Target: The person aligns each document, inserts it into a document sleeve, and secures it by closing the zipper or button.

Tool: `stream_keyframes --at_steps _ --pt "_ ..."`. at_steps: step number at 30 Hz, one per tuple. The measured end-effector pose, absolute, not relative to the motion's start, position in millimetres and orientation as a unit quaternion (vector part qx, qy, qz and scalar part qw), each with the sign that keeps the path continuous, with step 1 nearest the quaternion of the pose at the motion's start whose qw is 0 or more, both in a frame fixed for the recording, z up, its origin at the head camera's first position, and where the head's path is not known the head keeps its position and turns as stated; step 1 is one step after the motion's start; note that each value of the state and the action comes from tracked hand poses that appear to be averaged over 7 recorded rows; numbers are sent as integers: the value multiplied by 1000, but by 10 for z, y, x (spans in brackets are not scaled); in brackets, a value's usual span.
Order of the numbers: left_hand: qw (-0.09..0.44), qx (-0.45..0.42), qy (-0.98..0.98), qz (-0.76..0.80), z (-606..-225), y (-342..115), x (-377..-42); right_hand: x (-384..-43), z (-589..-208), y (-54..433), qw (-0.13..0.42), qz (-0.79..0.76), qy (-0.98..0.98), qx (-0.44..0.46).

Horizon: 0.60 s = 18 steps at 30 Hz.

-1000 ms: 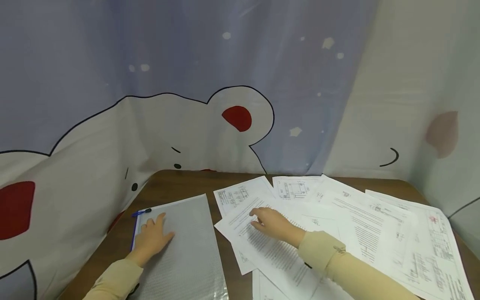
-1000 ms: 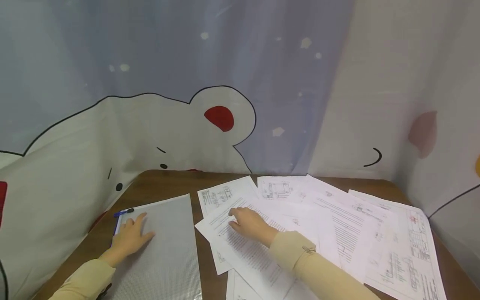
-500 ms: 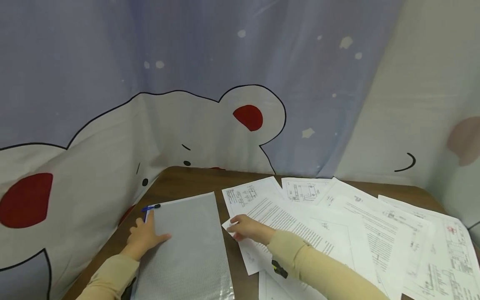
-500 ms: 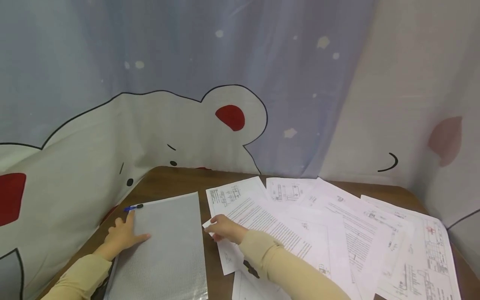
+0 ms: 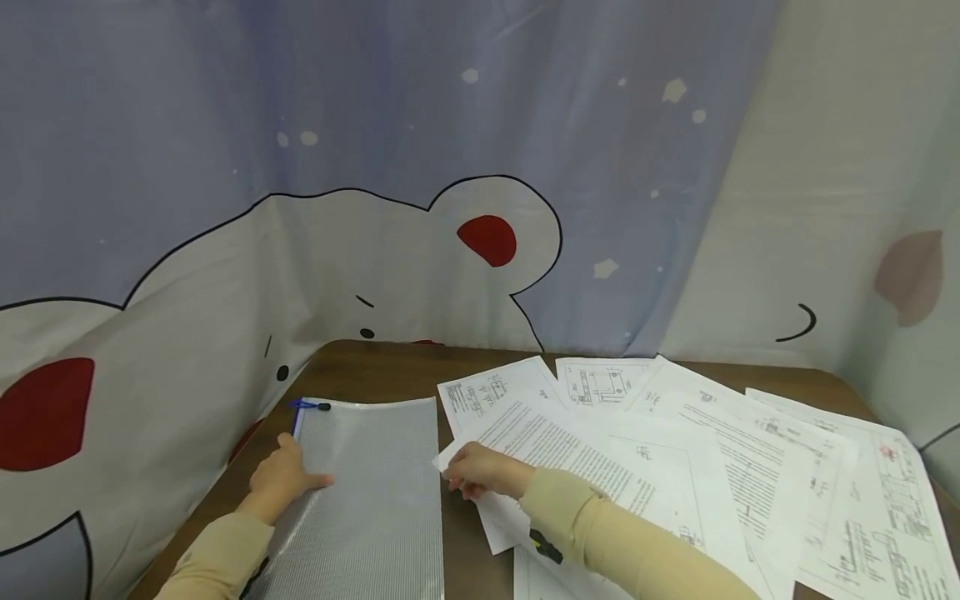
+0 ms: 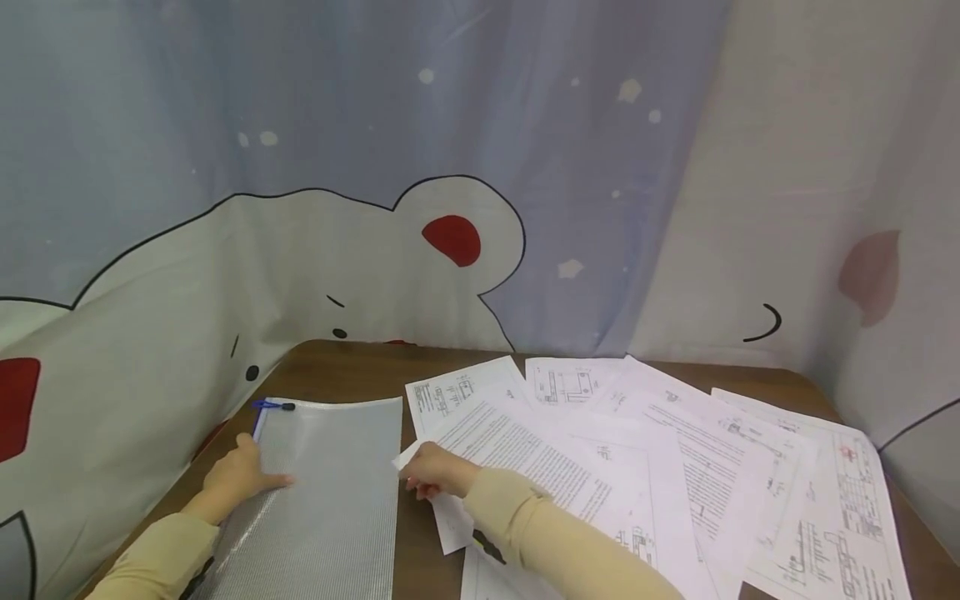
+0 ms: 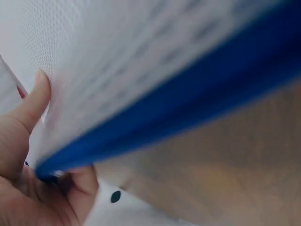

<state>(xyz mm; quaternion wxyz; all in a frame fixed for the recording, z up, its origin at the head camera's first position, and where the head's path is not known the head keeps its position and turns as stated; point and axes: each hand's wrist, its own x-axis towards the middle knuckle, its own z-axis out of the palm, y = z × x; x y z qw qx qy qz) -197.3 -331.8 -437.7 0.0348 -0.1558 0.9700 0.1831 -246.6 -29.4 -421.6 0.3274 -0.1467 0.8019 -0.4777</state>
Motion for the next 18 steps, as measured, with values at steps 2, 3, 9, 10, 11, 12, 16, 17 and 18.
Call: stream_keyframes --at_steps 2,3,9,10,11,12,16,17,18 --pt "27 -134 969 204 -4411 -3342 -1983 -2449 -4204 -288 326 -473 804 -151" --pt "22 -117 969 215 -4427 -3357 -1989 -2442 -4197 -282 325 -472 805 -151" --pt "-6 -21 952 304 -4490 -3458 -1988 -2441 -4193 -264 314 -469 814 -137" --pt "-9 -13 946 323 -4489 -3463 -1984 -2444 -4196 -258 313 -471 814 -133" --pt "-12 -8 938 347 -4479 -3462 -1977 -2450 -4202 -253 311 -472 815 -127" --pt "-12 -4 930 367 -4473 -3461 -1973 -2452 -4206 -248 309 -473 816 -122" --pt "-25 18 909 416 -4475 -3453 -1975 -2464 -4236 -232 300 -485 816 -97" --pt "-43 34 903 425 -4488 -3450 -1984 -2465 -4248 -231 295 -490 815 -90" --pt "-53 43 901 429 -4494 -3449 -1996 -2462 -4250 -229 287 -498 815 -82"
